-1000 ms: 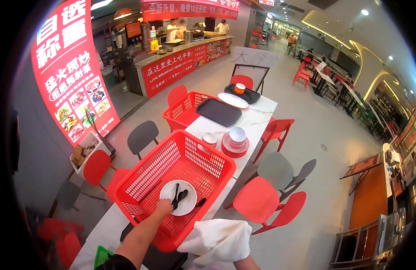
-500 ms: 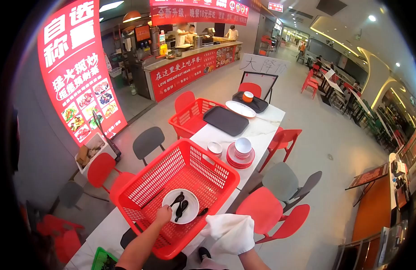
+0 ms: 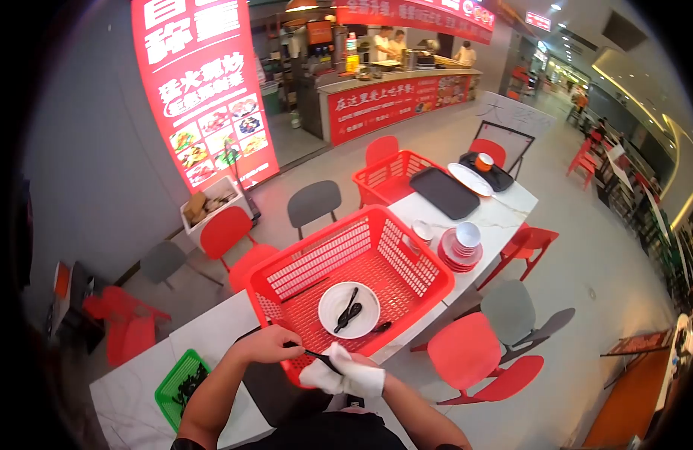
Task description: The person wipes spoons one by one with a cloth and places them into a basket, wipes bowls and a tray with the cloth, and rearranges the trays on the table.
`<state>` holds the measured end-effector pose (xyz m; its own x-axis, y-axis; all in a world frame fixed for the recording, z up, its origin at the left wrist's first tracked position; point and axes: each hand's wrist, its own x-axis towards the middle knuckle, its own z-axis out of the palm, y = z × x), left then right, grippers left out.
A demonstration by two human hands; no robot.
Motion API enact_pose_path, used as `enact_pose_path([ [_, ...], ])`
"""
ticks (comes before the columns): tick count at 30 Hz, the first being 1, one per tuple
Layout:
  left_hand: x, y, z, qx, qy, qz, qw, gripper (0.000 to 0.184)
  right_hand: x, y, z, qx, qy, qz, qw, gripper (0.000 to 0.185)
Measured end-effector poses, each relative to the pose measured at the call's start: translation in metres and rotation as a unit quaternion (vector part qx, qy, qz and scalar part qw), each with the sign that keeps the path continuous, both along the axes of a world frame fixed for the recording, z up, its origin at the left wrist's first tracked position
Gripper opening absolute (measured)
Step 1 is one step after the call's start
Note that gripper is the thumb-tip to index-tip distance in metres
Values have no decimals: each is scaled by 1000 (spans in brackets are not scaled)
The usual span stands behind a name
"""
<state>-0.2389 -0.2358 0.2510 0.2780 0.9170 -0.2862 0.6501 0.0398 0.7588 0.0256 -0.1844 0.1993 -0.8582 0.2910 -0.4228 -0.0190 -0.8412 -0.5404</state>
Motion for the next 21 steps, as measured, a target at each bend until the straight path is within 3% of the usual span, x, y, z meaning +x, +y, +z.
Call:
enact_pose_path([
  [2,-3,-17,18,-2,15,21,1000,26,-14,-5,-34,201,-60,76,975,31],
  [3,-7,-26,23,-44,-25,62,997,22,-18,-10,-37,211,-62,99,970,36],
  [6,-18,-53,22,14,-98,78,992,20,-26,-24,-36,269,-6,141,953,36],
  [10,-27,-71,11,22,-151,116,981,21,-40,-44,-24,324,65,104,938,34],
  [12,-28,-70,-2,46,-190,137,971,21,-47,-48,-10,349,-12,127,928,30],
  [16,-16,-68,14,65,-100,147,982,20,-52,-53,-8,459,-156,152,861,27],
  [21,-2,-61,15,74,-80,102,989,22,-51,-65,-14,340,-141,156,917,29],
])
